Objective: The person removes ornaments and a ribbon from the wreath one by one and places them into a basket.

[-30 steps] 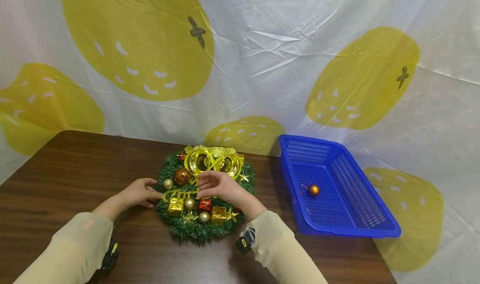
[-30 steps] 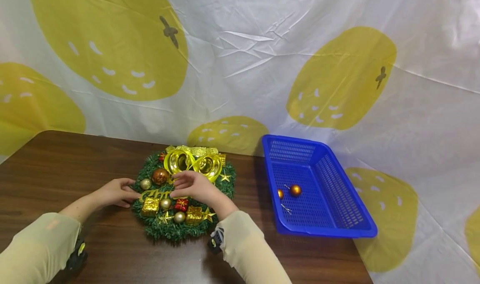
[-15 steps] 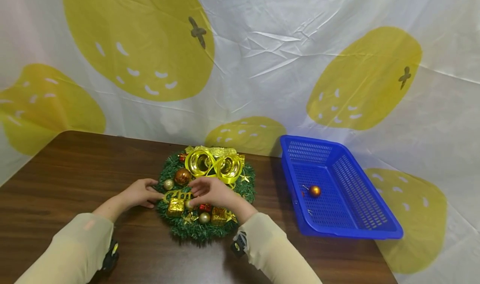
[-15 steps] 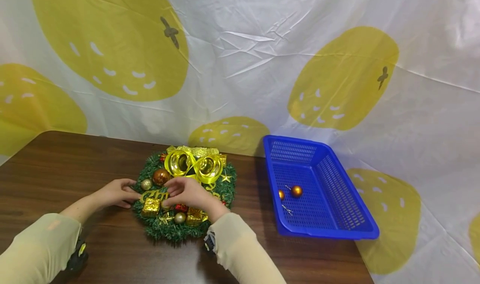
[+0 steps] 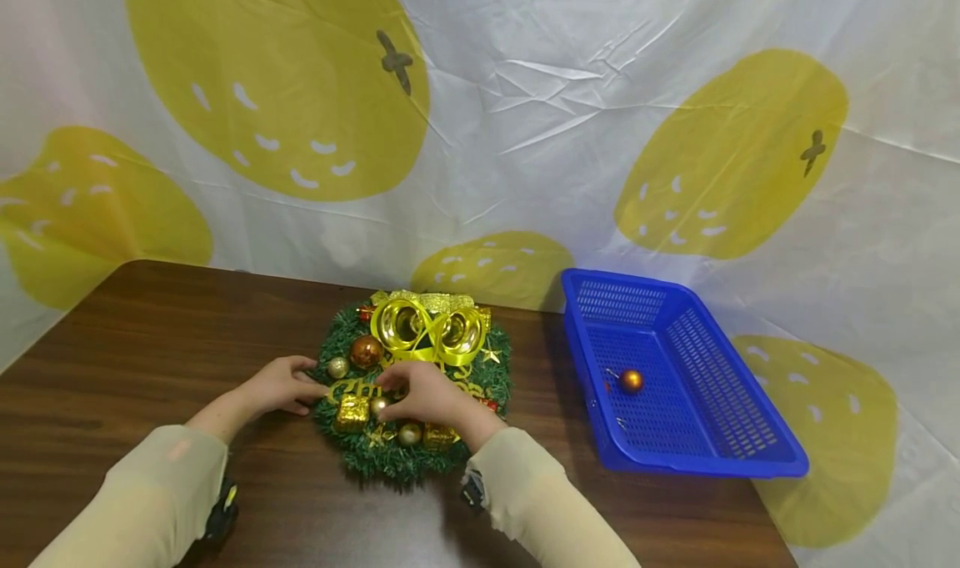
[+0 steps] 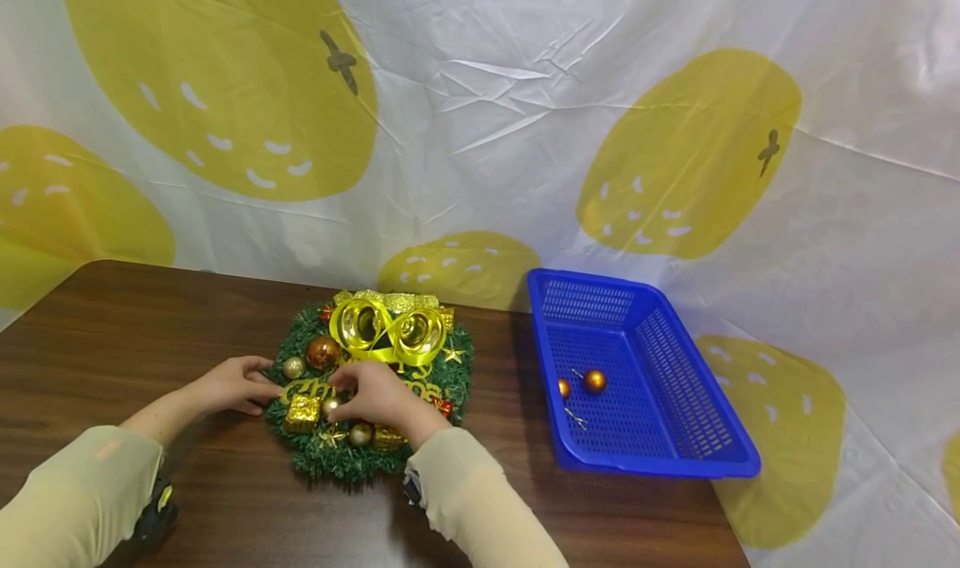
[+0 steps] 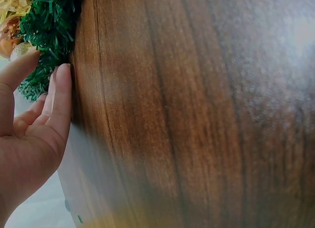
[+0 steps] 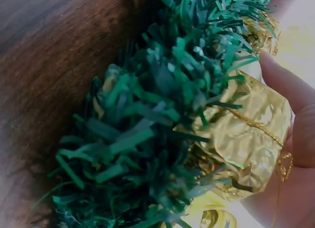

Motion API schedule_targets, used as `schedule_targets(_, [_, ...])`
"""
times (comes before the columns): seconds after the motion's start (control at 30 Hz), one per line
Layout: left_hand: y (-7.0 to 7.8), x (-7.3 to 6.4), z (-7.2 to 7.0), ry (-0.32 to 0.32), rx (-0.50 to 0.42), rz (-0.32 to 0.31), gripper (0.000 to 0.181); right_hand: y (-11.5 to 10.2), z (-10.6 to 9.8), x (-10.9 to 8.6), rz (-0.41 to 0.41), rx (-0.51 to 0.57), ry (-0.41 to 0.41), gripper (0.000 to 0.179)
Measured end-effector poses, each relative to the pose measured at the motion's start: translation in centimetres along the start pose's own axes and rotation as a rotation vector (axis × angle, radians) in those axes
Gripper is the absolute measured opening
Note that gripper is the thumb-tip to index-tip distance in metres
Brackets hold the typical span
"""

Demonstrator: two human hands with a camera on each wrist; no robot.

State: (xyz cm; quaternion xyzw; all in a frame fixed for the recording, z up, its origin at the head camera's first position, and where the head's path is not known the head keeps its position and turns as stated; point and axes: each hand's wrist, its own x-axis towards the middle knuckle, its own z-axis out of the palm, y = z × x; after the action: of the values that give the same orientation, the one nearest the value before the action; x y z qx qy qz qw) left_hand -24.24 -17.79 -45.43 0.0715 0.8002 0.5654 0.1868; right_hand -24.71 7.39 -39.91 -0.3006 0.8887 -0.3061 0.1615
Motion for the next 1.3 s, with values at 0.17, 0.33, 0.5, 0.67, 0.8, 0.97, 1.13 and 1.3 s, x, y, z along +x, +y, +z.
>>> schedule_targets(0.17, [0.3,-0.1,0.1,0.007,0.010,-0.006,0.082,-0.2,0.2,0.1,-0.006,-0.090,-0.026,0.035])
schedule_targets(0.33, [1.2,-0.7,0.5,0.039,0.060,-0.051,0.073,-0.5,0.4,0.2,-0.028,-0.143,-0.026,0.026])
schedule_targets(0.5, [1.3,-0.7,0.7,0.050,0.063,-0.061,0.071,-0.4,0.4,0.1,-0.001,-0.084,-0.016,0.024])
schedule_targets(0.67, [1.4,-0.8,0.7,0.058,0.062,-0.069,0.072,-0.1,0.2,0.2,0.008,-0.008,0.001,0.026])
schedule_targets(0.8, [1.6,-0.8,0.7,0.059,0.065,-0.069,0.072,0.1,-0.1,0.2,0.025,0.079,0.017,0.026])
schedule_targets(0.97, [1.6,-0.8,0.7,0.065,0.059,-0.066,0.071,0.4,-0.7,0.2,0.072,0.165,0.054,0.029])
schedule_targets(1.13, [1.7,-0.8,0.8,0.067,0.057,-0.064,0.071,0.7,-1.0,0.1,0.079,0.212,0.080,0.030])
schedule_targets(1.3, [1.5,-0.7,0.7,0.060,0.060,-0.065,0.071,0.8,-1.4,-0.2,0.071,0.292,0.094,0.030])
